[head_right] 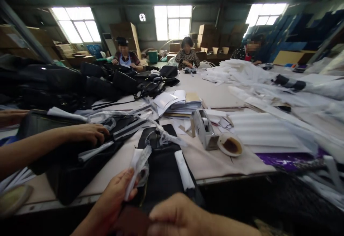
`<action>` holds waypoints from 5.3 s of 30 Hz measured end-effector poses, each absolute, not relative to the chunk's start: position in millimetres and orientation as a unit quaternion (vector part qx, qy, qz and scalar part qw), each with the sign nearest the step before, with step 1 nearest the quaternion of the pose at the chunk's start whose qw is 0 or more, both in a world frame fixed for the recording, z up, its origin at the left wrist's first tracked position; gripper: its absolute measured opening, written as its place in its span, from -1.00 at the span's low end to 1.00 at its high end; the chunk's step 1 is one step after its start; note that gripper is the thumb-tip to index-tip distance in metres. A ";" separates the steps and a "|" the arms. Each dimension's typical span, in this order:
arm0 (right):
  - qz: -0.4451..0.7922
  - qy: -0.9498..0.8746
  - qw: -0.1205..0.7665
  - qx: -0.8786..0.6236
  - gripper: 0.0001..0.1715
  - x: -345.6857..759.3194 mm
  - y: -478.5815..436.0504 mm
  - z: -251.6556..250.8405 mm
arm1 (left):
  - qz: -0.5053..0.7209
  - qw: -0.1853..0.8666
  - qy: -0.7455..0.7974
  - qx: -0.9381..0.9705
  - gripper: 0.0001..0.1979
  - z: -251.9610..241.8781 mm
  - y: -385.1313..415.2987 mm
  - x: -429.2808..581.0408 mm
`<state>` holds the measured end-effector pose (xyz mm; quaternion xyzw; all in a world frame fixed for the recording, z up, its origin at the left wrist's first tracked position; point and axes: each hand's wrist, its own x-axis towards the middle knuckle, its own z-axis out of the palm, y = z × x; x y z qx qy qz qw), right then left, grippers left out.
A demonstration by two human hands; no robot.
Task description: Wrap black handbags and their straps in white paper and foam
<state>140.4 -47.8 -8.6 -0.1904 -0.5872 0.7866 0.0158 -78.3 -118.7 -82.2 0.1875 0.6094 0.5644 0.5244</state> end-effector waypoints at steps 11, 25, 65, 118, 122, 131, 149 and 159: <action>0.530 -0.722 -0.041 -0.442 -0.79 87.3 -10.9 -30.9 | 0.548 0.476 0.657 0.204 -0.44 -79.8 -118.6 -71.2; 0.542 -0.713 -0.022 -0.444 -0.80 72.3 -13.1 -42.0 | 0.496 0.382 0.719 0.302 -0.38 -77.3 -126.5 -69.8; 0.889 -0.195 0.194 -0.366 -0.74 36.0 -76.0 -96.1 | 0.554 0.263 0.719 0.328 -0.42 -95.7 -167.3 -60.7; 0.682 -0.591 0.115 -0.415 -0.43 61.0 -51.3 -96.2 | 0.563 0.518 0.600 0.232 -0.42 -104.6 -155.3 -67.9; 0.620 -0.671 0.144 -0.380 -0.57 66.1 -45.4 -77.6 | 0.571 0.533 0.587 0.214 -0.41 -101.0 -157.4 -70.2; 0.338 -0.923 0.159 -0.088 -0.82 74.0 -14.8 -52.8 | 0.578 0.531 0.590 0.189 -0.45 -88.7 -157.5 -73.2; 0.356 -0.927 -0.065 0.097 -0.89 17.4 25.8 -35.4 | 0.458 0.333 0.737 0.370 -0.72 -84.8 -153.4 -66.5; 0.339 -0.927 -0.125 0.105 -0.32 7.4 48.5 -21.8 | 0.498 0.356 0.707 0.355 -0.86 -87.5 -153.2 -62.3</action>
